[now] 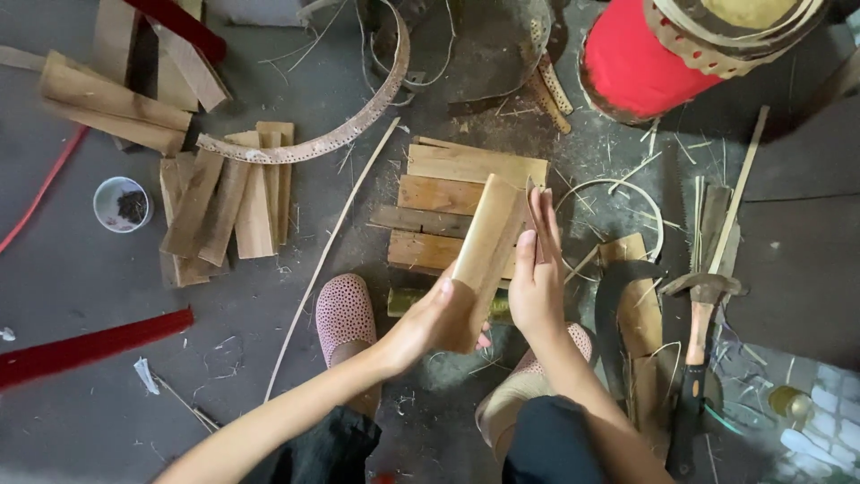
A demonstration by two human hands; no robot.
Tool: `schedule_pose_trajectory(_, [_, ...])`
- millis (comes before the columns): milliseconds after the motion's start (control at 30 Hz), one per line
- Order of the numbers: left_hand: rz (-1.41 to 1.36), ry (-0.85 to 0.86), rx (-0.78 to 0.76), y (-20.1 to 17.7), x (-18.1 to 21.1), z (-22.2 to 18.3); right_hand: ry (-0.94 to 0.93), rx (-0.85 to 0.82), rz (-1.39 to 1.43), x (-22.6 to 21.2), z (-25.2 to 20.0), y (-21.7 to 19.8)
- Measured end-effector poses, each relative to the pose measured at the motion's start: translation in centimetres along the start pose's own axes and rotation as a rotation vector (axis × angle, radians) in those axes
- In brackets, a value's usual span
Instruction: Sanding and shaving small wooden blocks to refine their shape and surface finish as part of instrument repair.
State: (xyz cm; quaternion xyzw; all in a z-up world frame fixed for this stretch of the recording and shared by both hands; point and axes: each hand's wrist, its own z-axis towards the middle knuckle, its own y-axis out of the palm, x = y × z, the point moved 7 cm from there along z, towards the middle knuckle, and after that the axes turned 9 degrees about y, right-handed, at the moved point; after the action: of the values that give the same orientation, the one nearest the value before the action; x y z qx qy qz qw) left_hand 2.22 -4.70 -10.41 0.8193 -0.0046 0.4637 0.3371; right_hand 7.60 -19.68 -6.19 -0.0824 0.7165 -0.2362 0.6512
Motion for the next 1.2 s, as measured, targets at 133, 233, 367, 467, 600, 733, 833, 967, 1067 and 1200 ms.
schedule_pose_trajectory(133, [-0.061,-0.023,-0.033,0.3,-2.1,-0.1,0.118,-0.005,-0.014,1.1,0.5,-0.1])
schedule_pose_trajectory(233, [-0.118,-0.041,-0.065,0.3,-3.2,-0.1,0.191,0.002,-0.042,1.1,0.4,0.2])
schedule_pose_trajectory(367, [-0.187,-0.078,0.012,-0.3,-4.5,0.0,0.280,-0.027,-0.055,0.4,0.3,0.7])
schedule_pose_trajectory(467, [-0.236,-0.098,0.041,-0.5,-5.0,0.0,0.306,-0.036,-0.084,0.3,0.1,0.9])
schedule_pose_trajectory(600, [-0.306,-0.087,0.013,-0.6,-4.8,0.7,0.342,-0.107,-0.080,-0.1,0.0,1.9])
schedule_pose_trajectory(733, [-0.356,-0.079,-0.007,-0.7,-4.4,1.2,0.313,-0.029,-0.085,1.1,0.7,1.1])
schedule_pose_trajectory(833, [-0.414,-0.073,-0.027,-0.4,-4.3,1.2,0.268,-0.111,-0.120,1.8,0.0,2.2])
schedule_pose_trajectory(967, [-0.492,-0.019,-0.089,0.6,-2.3,3.0,0.182,-0.011,-0.143,0.2,1.0,2.1])
schedule_pose_trajectory(1067, [-0.549,0.019,-0.115,1.1,-1.4,2.3,0.155,0.033,-0.116,0.5,2.7,2.0])
schedule_pose_trajectory(1200, [-0.505,0.039,0.023,1.0,4.6,1.9,0.702,0.164,0.032,2.1,5.6,-3.4])
